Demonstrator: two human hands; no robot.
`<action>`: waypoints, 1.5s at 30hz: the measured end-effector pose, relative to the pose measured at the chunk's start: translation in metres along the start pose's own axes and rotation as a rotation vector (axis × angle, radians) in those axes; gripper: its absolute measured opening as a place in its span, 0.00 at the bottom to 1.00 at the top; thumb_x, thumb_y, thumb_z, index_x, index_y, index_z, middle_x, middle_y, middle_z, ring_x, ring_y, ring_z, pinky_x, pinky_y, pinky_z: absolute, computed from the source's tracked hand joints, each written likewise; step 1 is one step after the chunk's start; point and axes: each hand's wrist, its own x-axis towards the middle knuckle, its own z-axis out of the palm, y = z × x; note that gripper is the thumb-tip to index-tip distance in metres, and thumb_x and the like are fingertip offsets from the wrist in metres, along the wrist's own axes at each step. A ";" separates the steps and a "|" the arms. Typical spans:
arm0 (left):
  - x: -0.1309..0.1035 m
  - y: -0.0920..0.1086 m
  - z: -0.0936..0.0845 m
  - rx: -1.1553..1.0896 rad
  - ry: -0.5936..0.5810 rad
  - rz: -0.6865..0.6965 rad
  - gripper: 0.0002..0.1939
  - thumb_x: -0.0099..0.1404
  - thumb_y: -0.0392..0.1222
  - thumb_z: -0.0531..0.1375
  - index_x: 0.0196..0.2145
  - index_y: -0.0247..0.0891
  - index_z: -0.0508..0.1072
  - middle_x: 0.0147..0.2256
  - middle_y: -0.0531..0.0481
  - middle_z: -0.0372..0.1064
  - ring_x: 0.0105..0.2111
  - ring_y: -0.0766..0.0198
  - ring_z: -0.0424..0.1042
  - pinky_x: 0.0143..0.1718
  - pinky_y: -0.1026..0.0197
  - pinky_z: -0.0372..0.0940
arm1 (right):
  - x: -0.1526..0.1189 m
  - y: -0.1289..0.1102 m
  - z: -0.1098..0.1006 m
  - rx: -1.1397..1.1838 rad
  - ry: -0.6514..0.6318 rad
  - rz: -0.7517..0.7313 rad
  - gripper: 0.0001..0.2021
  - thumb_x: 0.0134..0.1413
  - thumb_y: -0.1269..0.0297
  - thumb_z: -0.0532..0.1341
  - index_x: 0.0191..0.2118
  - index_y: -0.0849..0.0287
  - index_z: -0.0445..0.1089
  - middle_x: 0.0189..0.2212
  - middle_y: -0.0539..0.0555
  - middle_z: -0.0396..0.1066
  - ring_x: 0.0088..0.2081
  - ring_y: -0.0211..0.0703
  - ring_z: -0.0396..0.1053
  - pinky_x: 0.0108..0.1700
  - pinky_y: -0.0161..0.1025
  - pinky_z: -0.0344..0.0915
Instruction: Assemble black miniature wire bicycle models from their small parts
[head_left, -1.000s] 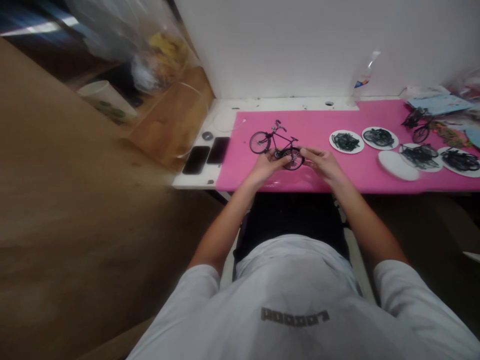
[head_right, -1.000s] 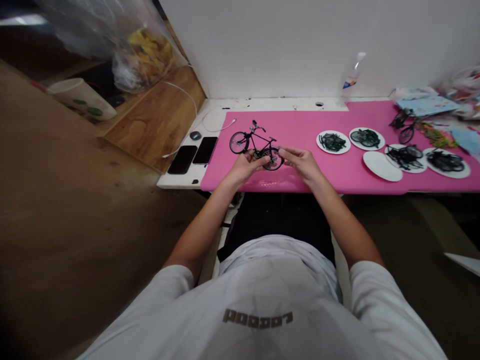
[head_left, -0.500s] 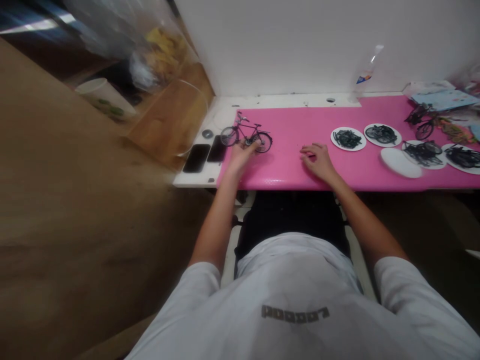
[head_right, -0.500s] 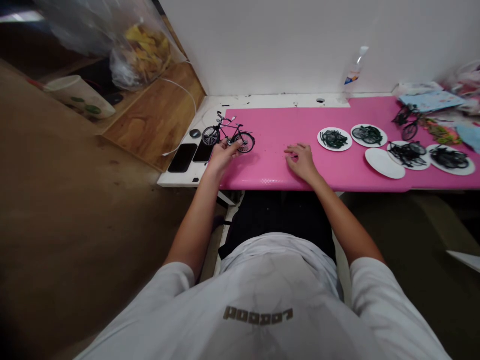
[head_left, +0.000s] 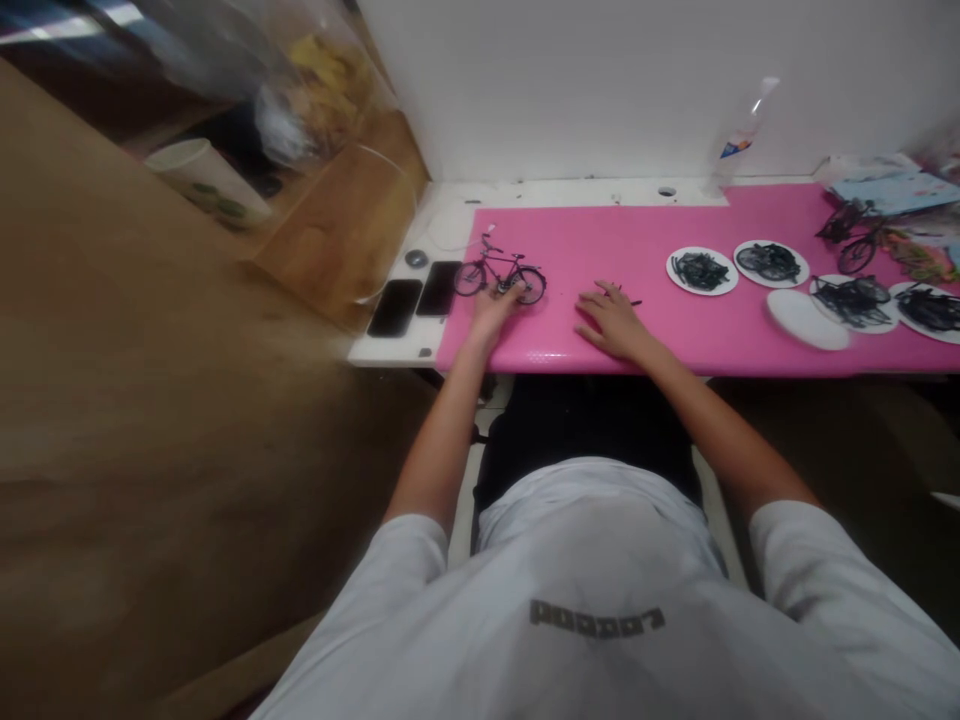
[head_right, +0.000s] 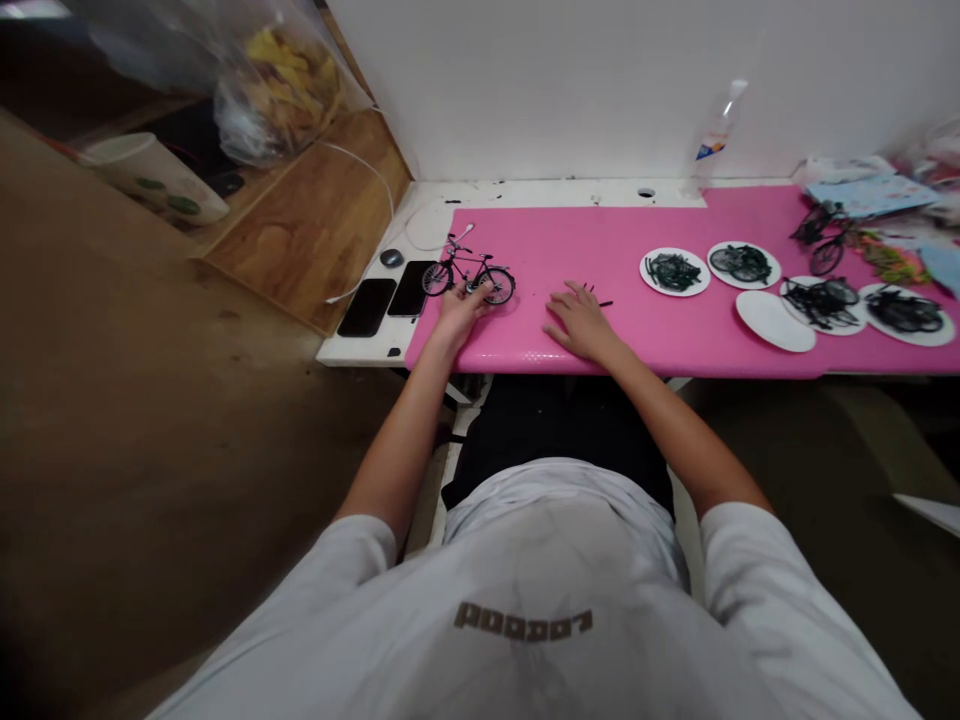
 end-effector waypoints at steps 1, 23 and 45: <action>0.000 0.001 0.000 0.001 -0.003 -0.001 0.22 0.54 0.42 0.81 0.41 0.37 0.77 0.41 0.46 0.80 0.42 0.60 0.81 0.47 0.55 0.79 | 0.003 0.002 0.001 -0.004 -0.006 0.001 0.27 0.73 0.50 0.59 0.68 0.59 0.75 0.71 0.66 0.69 0.79 0.74 0.50 0.77 0.74 0.51; 0.012 -0.016 -0.008 0.071 -0.094 0.069 0.23 0.54 0.47 0.81 0.39 0.38 0.76 0.39 0.45 0.80 0.42 0.58 0.81 0.46 0.53 0.81 | 0.023 0.027 0.005 -0.004 0.090 0.057 0.19 0.76 0.63 0.54 0.51 0.57 0.85 0.51 0.65 0.84 0.66 0.67 0.67 0.65 0.63 0.61; 0.020 -0.043 -0.006 0.309 -0.150 0.244 0.21 0.59 0.50 0.75 0.44 0.36 0.78 0.45 0.41 0.83 0.44 0.57 0.82 0.51 0.56 0.77 | 0.041 0.017 0.009 -0.132 0.153 0.150 0.14 0.75 0.63 0.60 0.49 0.62 0.85 0.50 0.70 0.79 0.64 0.71 0.61 0.60 0.62 0.60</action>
